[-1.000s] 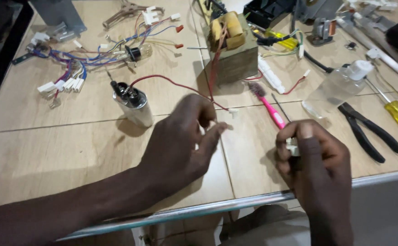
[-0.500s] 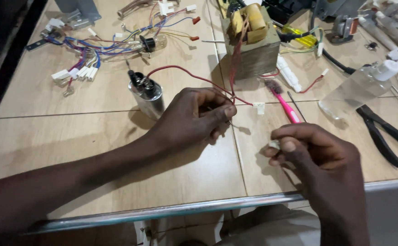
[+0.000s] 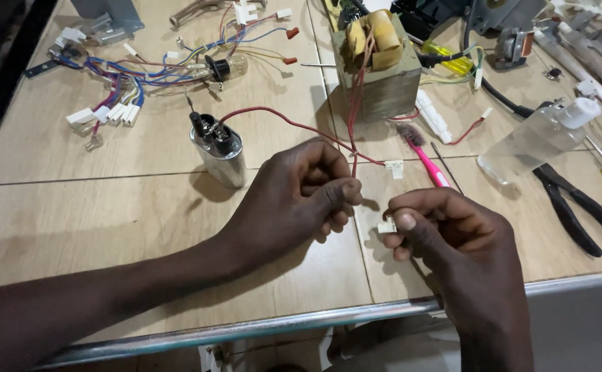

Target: The person is troubleshooting and repairing electrical components of an appliance, specifically connecting and disconnecting wires from a transformer and capacitor using pliers and a probe.

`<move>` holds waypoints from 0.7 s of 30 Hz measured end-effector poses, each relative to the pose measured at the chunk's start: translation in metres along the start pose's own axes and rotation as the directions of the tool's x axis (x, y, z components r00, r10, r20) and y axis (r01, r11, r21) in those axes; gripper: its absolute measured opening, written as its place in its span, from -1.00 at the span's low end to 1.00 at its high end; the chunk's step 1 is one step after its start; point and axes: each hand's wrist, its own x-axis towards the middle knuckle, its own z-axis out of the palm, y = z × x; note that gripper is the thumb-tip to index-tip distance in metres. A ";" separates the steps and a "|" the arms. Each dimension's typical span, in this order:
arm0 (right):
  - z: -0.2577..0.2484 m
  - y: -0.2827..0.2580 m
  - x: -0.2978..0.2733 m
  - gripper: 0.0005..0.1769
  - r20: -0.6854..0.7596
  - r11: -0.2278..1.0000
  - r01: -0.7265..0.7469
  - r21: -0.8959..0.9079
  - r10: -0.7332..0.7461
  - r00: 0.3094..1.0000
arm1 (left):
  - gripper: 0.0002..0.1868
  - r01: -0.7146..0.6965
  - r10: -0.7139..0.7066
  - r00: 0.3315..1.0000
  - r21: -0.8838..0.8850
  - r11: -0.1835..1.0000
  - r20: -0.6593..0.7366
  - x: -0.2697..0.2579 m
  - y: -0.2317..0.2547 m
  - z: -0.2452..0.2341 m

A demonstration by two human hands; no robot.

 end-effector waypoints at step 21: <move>0.018 0.005 -0.004 -0.77 -0.017 0.994 0.111 -0.019 -0.111 0.994 | -0.92 -0.172 0.160 0.985 0.316 0.933 0.064 -0.007 -0.003 -0.005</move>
